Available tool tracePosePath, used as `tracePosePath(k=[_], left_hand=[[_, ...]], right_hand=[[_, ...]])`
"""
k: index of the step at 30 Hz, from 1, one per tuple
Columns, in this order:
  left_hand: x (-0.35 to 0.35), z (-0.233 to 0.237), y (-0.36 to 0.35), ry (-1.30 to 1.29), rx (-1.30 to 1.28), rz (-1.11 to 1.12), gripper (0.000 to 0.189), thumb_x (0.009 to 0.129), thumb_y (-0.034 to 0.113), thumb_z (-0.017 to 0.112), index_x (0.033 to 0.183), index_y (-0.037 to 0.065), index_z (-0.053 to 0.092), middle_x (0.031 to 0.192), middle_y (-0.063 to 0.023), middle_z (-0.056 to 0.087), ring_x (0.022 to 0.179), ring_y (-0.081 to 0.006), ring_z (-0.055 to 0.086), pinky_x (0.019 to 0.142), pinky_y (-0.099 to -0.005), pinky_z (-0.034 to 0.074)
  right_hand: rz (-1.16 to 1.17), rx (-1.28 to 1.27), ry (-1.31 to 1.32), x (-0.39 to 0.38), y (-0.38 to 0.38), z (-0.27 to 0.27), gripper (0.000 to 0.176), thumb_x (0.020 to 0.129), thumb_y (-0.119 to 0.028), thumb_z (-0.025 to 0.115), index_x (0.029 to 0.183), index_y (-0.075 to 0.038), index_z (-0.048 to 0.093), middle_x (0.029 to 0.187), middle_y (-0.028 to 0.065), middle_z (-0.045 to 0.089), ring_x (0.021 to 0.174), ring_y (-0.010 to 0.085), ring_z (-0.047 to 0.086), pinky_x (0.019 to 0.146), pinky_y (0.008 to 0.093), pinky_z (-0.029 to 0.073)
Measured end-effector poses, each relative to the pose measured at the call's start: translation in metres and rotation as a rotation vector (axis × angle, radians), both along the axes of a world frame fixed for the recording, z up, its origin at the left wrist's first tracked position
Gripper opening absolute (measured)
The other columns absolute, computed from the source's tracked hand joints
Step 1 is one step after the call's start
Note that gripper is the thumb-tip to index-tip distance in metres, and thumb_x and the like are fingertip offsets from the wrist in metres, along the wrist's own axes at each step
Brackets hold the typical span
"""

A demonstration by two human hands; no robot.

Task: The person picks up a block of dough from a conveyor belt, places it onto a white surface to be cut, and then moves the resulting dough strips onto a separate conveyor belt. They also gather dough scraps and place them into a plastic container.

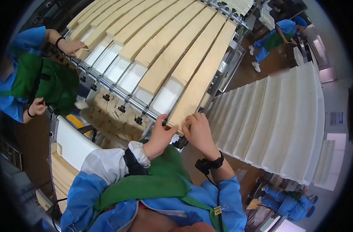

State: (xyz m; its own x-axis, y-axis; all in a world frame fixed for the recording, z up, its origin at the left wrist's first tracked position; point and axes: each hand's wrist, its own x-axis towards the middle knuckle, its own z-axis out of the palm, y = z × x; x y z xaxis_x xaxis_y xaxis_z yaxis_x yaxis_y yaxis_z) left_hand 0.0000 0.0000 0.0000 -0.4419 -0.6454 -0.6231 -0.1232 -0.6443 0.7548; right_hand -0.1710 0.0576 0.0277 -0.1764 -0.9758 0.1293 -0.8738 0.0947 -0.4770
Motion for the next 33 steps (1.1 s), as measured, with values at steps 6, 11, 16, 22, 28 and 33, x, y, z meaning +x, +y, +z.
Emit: tracePosePath(k=[6,11,16,22,28,33], left_hand=[[0.015,-0.004,0.004,0.105,0.047,0.042,0.063,0.099,0.006,0.069,0.15,0.007,0.031,0.107,-0.0114,0.066,0.095,-0.0141,0.063,0.083,-0.0284,0.053],[0.02,-0.015,0.005,0.278,-0.052,-0.002,0.062,0.101,-0.003,0.061,0.152,0.008,0.029,0.117,-0.0146,0.067,0.105,-0.0153,0.064,0.089,-0.0289,0.053],[0.035,-0.008,-0.013,0.225,0.024,-0.165,0.064,0.094,-0.011,0.057,0.151,0.007,0.034,0.12,-0.0153,0.067,0.109,-0.0184,0.065,0.093,-0.031,0.053],[0.113,0.042,-0.052,0.244,0.034,-0.168,0.05,0.091,-0.008,0.058,0.139,0.004,0.053,0.11,-0.011,0.068,0.095,-0.0169,0.066,0.085,-0.0291,0.055],[0.197,0.044,-0.053,0.125,-0.054,0.048,0.048,0.091,-0.007,0.058,0.138,0.004,0.054,0.115,-0.01,0.068,0.095,-0.0167,0.066,0.086,-0.0276,0.054],[0.242,0.038,-0.044,0.047,-0.187,0.395,0.059,0.092,-0.005,0.061,0.147,0.006,0.043,0.124,-0.0113,0.063,0.107,-0.0198,0.062,0.096,-0.0304,0.05]], right_hand=[[-0.041,0.011,-0.205,0.007,0.007,0.003,0.03,0.076,-0.019,0.08,0.095,0.001,0.067,0.094,0.016,0.062,0.095,0.0363,0.06,0.085,0.0426,0.051],[0.018,0.018,-0.388,0.012,0.0,0.009,0.048,0.079,-0.02,0.081,0.118,0.001,0.062,0.105,0.0211,0.065,0.109,0.0408,0.061,0.094,0.0455,0.051],[0.073,0.158,-0.323,-0.001,-0.002,-0.007,0.052,0.085,-0.017,0.079,0.129,0.001,0.058,0.116,0.0233,0.065,0.115,0.0419,0.061,0.097,0.0446,0.05],[0.103,-0.079,-0.264,-0.003,-0.061,0.01,0.052,0.082,-0.008,0.076,0.131,0.002,0.058,0.116,0.0247,0.064,0.118,0.0432,0.059,0.099,0.0468,0.049],[0.012,-0.022,-0.011,-0.013,-0.141,-0.057,0.058,0.079,-0.003,0.076,0.133,0.002,0.056,0.115,0.0244,0.064,0.113,0.0431,0.06,0.098,0.0466,0.051],[-0.041,0.07,0.274,0.009,-0.142,-0.033,0.095,0.071,-0.022,0.089,0.15,0.002,0.042,0.137,0.0259,0.053,0.134,0.044,0.045,0.114,0.0556,0.035]])
